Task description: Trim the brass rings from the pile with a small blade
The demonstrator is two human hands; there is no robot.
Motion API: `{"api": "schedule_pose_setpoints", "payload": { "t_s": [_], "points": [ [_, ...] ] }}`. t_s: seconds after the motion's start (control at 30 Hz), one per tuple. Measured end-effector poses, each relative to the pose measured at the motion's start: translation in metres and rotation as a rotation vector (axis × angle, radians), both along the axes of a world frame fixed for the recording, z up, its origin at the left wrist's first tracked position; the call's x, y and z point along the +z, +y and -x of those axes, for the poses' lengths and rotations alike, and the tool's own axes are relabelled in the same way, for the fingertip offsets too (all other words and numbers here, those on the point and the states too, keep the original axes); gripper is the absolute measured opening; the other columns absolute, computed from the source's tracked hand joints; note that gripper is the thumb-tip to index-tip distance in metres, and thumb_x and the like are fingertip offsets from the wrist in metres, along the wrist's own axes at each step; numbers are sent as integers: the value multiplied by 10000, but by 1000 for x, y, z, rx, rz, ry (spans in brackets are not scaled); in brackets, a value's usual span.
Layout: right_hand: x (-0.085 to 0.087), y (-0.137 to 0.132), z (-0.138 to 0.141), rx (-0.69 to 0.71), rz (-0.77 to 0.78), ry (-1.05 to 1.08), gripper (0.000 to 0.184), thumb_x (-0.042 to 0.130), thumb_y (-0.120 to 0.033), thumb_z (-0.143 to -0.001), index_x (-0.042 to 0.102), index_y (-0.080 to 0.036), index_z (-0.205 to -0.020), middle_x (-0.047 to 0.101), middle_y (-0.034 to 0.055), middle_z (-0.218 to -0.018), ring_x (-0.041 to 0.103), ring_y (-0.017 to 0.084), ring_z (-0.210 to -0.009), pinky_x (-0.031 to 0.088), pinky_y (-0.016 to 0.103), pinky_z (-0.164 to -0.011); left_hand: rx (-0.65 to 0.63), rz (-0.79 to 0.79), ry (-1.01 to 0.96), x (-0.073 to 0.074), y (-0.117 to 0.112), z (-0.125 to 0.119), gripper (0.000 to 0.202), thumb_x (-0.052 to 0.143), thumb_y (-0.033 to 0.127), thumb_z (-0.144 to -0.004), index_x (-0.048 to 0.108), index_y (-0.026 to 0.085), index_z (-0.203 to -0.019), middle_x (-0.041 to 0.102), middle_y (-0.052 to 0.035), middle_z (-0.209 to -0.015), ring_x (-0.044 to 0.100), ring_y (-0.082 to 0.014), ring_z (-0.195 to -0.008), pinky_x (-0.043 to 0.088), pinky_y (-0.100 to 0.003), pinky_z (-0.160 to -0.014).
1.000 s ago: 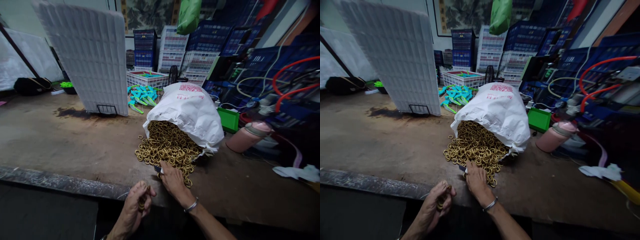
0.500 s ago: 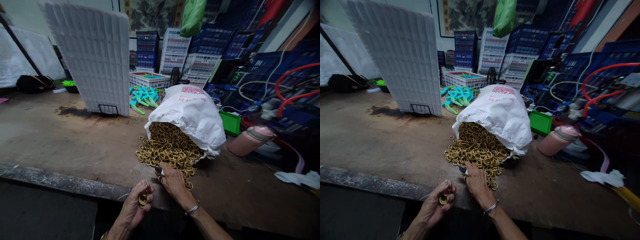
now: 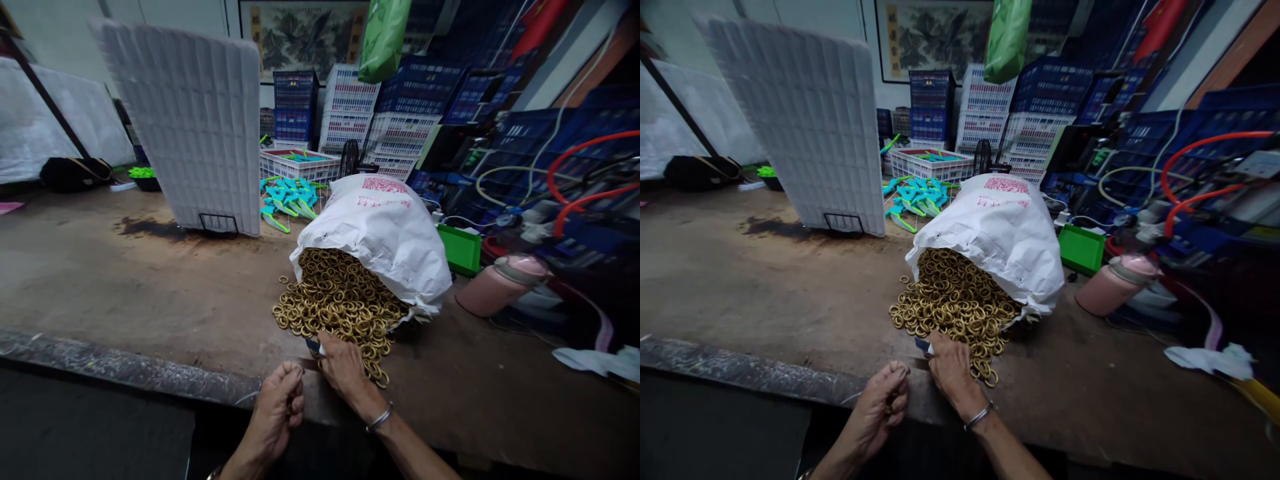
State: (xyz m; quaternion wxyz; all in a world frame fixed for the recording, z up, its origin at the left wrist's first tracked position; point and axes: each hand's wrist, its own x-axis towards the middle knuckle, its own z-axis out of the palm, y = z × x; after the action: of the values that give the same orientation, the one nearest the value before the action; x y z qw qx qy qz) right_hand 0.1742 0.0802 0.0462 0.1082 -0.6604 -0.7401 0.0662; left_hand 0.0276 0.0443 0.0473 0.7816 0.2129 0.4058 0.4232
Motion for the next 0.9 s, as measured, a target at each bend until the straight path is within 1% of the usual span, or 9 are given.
{"api": "schedule_pose_setpoints", "payload": {
  "t_s": [0.1,0.2,0.3,0.4,0.5,0.57,0.63,0.8,0.9],
  "points": [
    [4,0,-1,-39,-36,205,197,435,-118,-716,560,-208,-839,624,8,-699,543,125,-622,273,217,-546,35,-83,163,1,3,-5,368,621,452,-674,461,199,-889,365,103,-502,313,-29,-362,185,-136,-331],
    [12,-3,1,-55,13,545,133,426,-239,-770,551,-193,-763,563,-18,-615,491,108,-565,306,198,-528,55,-135,270,2,8,-10,482,610,509,-652,462,195,-988,349,116,-455,310,-43,-345,221,-144,-328],
    [15,-7,6,-47,137,880,170,448,-318,-768,511,-181,-690,485,-44,-573,433,92,-530,327,187,-502,57,-170,297,4,11,-14,463,602,528,-647,497,179,-933,359,112,-430,282,-40,-333,222,-147,-328],
    [9,-12,9,-29,262,1115,193,499,-369,-746,491,-177,-729,460,-58,-568,427,87,-520,354,190,-508,67,-210,305,5,11,-14,353,592,506,-672,518,167,-738,352,102,-408,250,-33,-337,208,-151,-341],
    [5,-14,10,-30,299,1151,213,498,-388,-752,489,-176,-728,481,-53,-570,445,88,-530,362,196,-526,116,-302,355,4,10,-12,319,615,461,-673,528,157,-631,421,70,-444,322,-44,-382,271,-163,-389],
    [7,-14,11,-23,294,1093,226,473,-392,-765,490,-177,-698,477,-54,-559,436,85,-525,348,192,-520,150,-405,388,5,9,-10,290,640,426,-661,562,148,-632,511,33,-536,423,-69,-477,348,-174,-475],
    [11,-14,12,-22,288,1036,233,456,-384,-767,486,-177,-665,462,-59,-547,419,82,-523,335,190,-517,124,-436,399,7,8,-9,278,643,415,-662,567,148,-648,528,26,-573,446,-78,-512,363,-177,-501],
    [13,-14,13,-65,266,1001,196,469,-341,-747,487,-175,-646,426,-67,-548,390,82,-539,325,193,-530,-91,-156,303,9,5,-8,327,532,494,-728,440,186,-665,410,80,-480,295,-35,-345,184,-154,-331],
    [11,-14,11,-51,327,1083,224,430,-358,-773,474,-178,-648,446,-63,-539,399,83,-508,329,196,-507,-110,-153,210,8,3,-8,311,528,478,-740,436,184,-694,423,77,-511,300,-26,-349,177,-144,-331]
  ]
}}
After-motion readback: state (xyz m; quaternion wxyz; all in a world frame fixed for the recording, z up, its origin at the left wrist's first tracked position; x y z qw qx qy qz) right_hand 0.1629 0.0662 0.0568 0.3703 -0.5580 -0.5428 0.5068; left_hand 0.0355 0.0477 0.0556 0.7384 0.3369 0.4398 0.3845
